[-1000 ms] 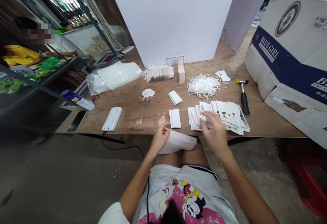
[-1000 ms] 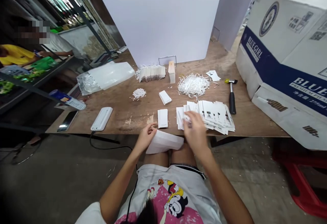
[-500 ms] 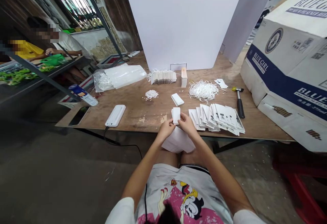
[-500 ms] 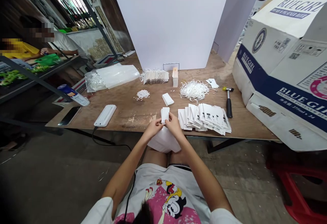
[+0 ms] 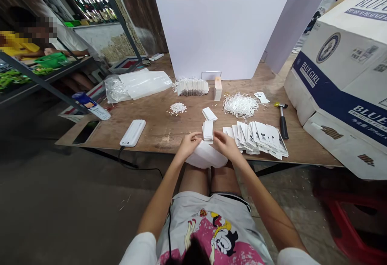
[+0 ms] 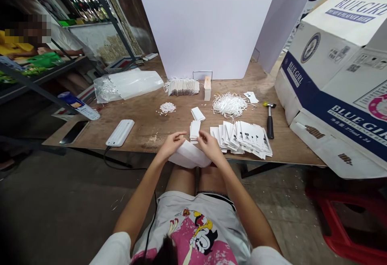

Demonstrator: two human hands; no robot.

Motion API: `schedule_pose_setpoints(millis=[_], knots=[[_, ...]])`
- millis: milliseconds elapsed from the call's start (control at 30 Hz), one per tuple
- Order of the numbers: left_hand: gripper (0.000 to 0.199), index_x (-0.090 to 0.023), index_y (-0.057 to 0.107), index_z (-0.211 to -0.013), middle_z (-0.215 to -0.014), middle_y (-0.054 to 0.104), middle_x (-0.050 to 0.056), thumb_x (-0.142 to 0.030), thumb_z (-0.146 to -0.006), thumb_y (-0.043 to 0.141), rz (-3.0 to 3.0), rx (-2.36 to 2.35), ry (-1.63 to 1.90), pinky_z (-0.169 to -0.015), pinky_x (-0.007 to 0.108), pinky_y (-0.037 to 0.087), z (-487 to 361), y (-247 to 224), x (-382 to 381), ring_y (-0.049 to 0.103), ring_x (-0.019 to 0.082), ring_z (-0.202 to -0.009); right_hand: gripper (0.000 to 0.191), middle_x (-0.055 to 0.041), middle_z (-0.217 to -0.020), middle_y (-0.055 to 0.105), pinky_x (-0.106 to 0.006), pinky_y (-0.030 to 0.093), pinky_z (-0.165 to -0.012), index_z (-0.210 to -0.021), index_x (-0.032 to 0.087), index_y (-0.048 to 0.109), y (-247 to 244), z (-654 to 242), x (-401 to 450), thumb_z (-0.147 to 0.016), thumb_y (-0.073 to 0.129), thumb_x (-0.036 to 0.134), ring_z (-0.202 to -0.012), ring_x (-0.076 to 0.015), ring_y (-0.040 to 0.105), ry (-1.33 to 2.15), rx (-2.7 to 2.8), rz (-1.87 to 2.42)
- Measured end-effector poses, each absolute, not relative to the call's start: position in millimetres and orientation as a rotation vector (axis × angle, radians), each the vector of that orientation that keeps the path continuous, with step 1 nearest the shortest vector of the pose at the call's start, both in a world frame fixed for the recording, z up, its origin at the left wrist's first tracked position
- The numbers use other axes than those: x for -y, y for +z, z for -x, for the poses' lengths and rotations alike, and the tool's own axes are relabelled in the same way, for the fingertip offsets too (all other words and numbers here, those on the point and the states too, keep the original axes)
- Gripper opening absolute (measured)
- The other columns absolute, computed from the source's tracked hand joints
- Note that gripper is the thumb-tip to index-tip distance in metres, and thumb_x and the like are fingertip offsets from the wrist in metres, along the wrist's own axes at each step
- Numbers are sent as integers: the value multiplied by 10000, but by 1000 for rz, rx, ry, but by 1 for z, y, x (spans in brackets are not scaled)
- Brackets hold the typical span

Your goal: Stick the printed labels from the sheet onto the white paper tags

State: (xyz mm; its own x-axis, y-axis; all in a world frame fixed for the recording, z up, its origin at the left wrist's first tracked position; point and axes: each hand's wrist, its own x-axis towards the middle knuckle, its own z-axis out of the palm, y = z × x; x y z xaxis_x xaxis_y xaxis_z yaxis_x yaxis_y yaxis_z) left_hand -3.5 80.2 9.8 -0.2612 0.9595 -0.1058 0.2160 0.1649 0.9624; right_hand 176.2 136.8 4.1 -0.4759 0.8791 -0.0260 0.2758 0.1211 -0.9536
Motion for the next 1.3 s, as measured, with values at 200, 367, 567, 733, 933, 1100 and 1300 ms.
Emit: schedule_pose_setpoints(millis=[200,367,567,733,933,1100,1300], knots=[[340,-160,725,-915,-938,733,73,-446,-735,686,-1034,-1557,1461,-683,233,466,14,25,-60,635,170,-813,271,-26,-789,709,-274,468,-633,-833,168,710,27,-219,-116,-733,679,418,-731,-207,628,1542,2096,1013],[463,-137,707,-936,-820,731,81,-539,-709,693,-916,-1480,1425,-563,221,447,15,18,-64,623,151,-665,335,-10,-742,659,-234,407,-537,-824,164,659,25,-215,-127,-661,733,448,-627,-147,564,1490,1830,1144],[483,-148,643,-916,-713,685,9,-409,-560,837,-825,-1446,1465,-557,186,432,19,6,-64,595,101,-593,407,21,-589,599,-220,350,-451,-784,172,619,14,-207,-126,-669,708,553,-490,-112,487,1680,1454,1178],[437,-158,642,-926,-700,664,-13,-345,-581,835,-817,-1447,1518,-584,171,446,20,2,-62,604,91,-622,420,19,-579,591,-219,333,-457,-733,163,626,9,-205,-125,-635,744,555,-498,-102,479,1676,1383,1184],[428,-164,650,-937,-750,700,11,-283,-574,843,-854,-1456,1537,-660,198,500,21,9,-58,643,114,-692,404,-8,-664,663,-259,451,-569,-761,176,635,8,-206,-124,-591,798,504,-596,-150,592,1683,1320,1188],[438,-171,657,-949,-790,714,21,-263,-566,848,-870,-1459,1520,-687,208,519,23,12,-55,663,130,-741,410,-27,-694,685,-292,497,-610,-787,177,648,8,-207,-124,-588,801,501,-639,-182,634,1700,1331,1202],[403,-178,677,-981,-833,715,32,-312,-628,818,-866,-1478,1516,-665,195,504,22,10,-51,641,119,-725,348,-16,-687,663,-259,484,-581,-752,184,634,15,-206,-122,-628,781,474,-626,-150,608,1647,1357,1178]])
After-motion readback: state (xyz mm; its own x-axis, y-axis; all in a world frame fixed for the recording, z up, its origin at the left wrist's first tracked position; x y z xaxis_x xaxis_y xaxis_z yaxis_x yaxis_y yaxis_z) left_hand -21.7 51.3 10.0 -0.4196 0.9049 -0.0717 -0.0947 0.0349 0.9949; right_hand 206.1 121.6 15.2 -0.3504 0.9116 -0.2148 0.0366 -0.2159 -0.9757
